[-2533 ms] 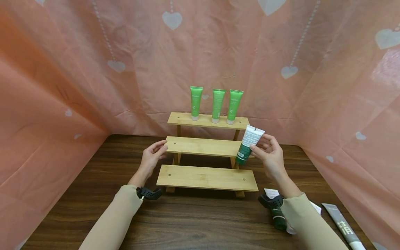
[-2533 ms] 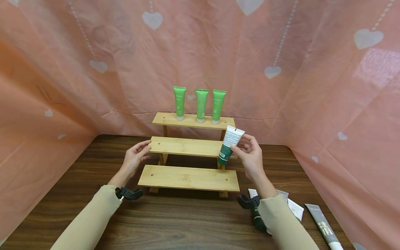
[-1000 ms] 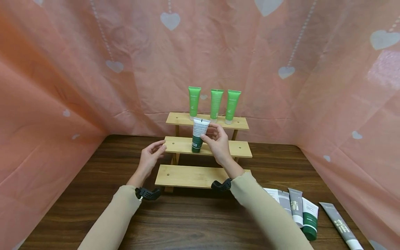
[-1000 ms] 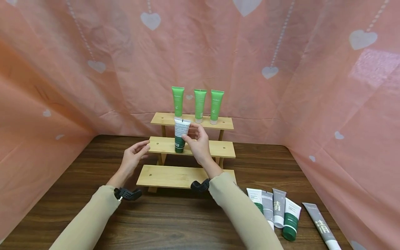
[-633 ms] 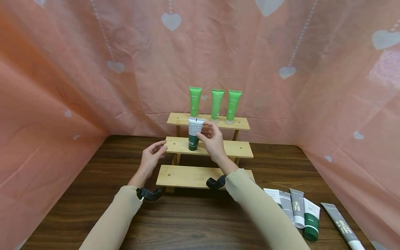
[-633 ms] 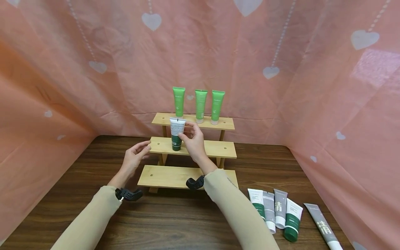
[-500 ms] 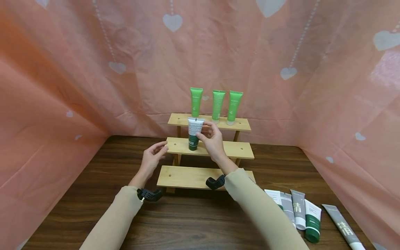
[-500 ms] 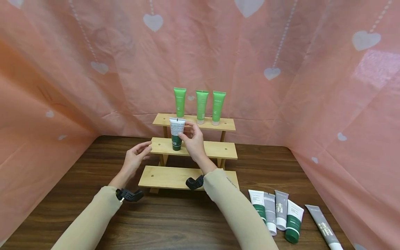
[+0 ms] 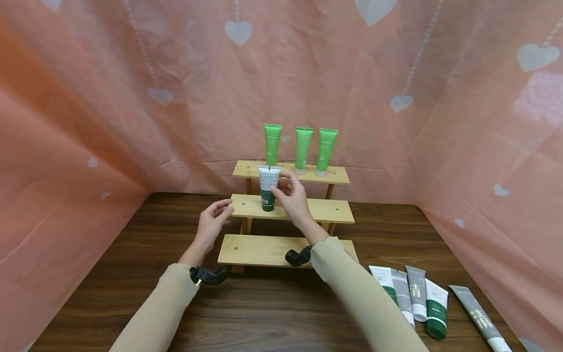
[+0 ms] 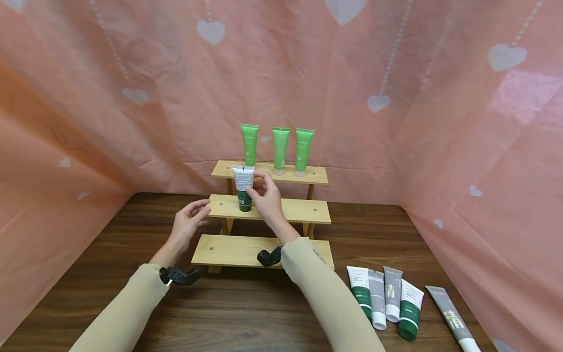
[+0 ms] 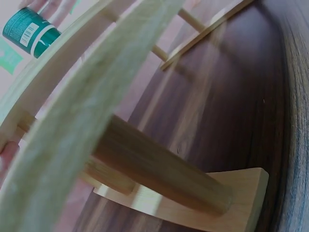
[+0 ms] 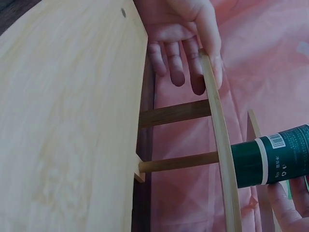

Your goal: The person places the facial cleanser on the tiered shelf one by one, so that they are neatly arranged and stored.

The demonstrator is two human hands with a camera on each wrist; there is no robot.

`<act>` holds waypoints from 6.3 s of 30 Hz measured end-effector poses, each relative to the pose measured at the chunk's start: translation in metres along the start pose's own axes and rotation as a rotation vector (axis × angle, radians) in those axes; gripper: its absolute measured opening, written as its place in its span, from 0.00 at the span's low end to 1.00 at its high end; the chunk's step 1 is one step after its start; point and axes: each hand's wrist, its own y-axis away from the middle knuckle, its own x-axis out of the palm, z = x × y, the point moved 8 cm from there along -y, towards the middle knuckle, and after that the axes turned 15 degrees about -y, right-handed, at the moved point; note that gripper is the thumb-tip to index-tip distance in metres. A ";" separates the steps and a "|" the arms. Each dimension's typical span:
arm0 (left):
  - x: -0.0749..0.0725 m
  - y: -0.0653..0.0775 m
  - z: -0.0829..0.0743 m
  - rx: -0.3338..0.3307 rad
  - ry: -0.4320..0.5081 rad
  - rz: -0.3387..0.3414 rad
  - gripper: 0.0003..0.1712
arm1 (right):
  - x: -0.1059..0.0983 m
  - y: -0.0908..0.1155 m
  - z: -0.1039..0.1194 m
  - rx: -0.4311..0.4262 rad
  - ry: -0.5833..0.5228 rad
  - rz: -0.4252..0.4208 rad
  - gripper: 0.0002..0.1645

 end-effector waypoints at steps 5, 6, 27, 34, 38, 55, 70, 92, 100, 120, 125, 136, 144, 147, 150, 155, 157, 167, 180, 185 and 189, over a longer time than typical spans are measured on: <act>0.001 -0.002 -0.002 -0.002 0.002 0.012 0.24 | -0.011 -0.002 -0.013 0.002 0.037 -0.023 0.19; 0.002 -0.003 -0.003 0.000 0.002 0.018 0.25 | -0.014 -0.002 -0.014 0.007 0.040 -0.038 0.18; -0.001 -0.003 0.001 0.047 -0.035 0.023 0.26 | -0.052 0.033 -0.008 0.186 -0.225 -0.028 0.17; -0.002 -0.004 0.000 0.049 -0.020 0.013 0.26 | -0.066 0.052 0.004 0.164 -0.225 0.004 0.16; -0.001 -0.003 0.000 0.044 -0.015 0.010 0.26 | -0.076 0.063 0.008 0.170 -0.215 0.015 0.16; 0.000 -0.004 0.004 0.022 -0.015 0.008 0.25 | -0.133 0.108 0.013 0.255 -0.178 -0.031 0.16; 0.000 -0.003 0.005 0.036 -0.008 0.006 0.26 | -0.189 0.151 0.015 0.330 -0.156 -0.080 0.10; -0.001 -0.003 0.005 0.038 -0.008 -0.001 0.26 | -0.284 0.215 0.031 0.547 -0.116 -0.213 0.11; -0.003 -0.003 0.005 0.029 -0.029 -0.001 0.26 | -0.308 0.236 0.032 0.610 -0.137 -0.224 0.11; 0.000 -0.005 0.003 0.043 -0.027 -0.002 0.26 | -0.355 0.278 0.019 0.841 0.149 -0.323 0.17; -0.001 -0.005 0.002 0.046 -0.014 -0.002 0.26 | -0.355 0.280 0.011 0.850 0.211 -0.339 0.30; -0.001 -0.004 0.006 0.030 0.003 -0.013 0.25 | -0.355 0.278 0.003 0.865 0.248 -0.337 0.43; 0.000 -0.002 0.005 0.027 -0.002 -0.018 0.25 | -0.352 0.275 0.003 0.895 0.322 -0.309 0.49; 0.000 -0.002 0.005 0.026 -0.005 -0.018 0.24 | -0.351 0.272 0.003 0.900 0.337 -0.305 0.51; 0.002 -0.001 0.005 0.019 -0.003 -0.013 0.24 | -0.350 0.272 0.005 0.897 0.355 -0.299 0.50; 0.003 0.001 0.004 0.007 0.019 -0.005 0.23 | -0.346 0.270 0.005 0.892 0.333 -0.333 0.47; 0.003 0.001 0.003 0.007 0.022 -0.003 0.24 | -0.344 0.269 0.004 0.886 0.308 -0.358 0.47; 0.001 0.001 0.005 0.015 0.010 -0.027 0.24 | -0.338 0.266 0.007 0.849 0.341 -0.394 0.45; 0.000 0.003 0.000 0.017 0.016 -0.016 0.24 | -0.336 0.264 0.010 0.837 0.440 -0.386 0.52; 0.000 -0.001 0.004 0.027 0.006 -0.015 0.25 | -0.336 0.260 0.009 0.825 0.445 -0.367 0.54; 0.000 -0.002 0.006 0.039 0.009 -0.023 0.24 | -0.340 0.260 0.009 0.815 0.411 -0.371 0.53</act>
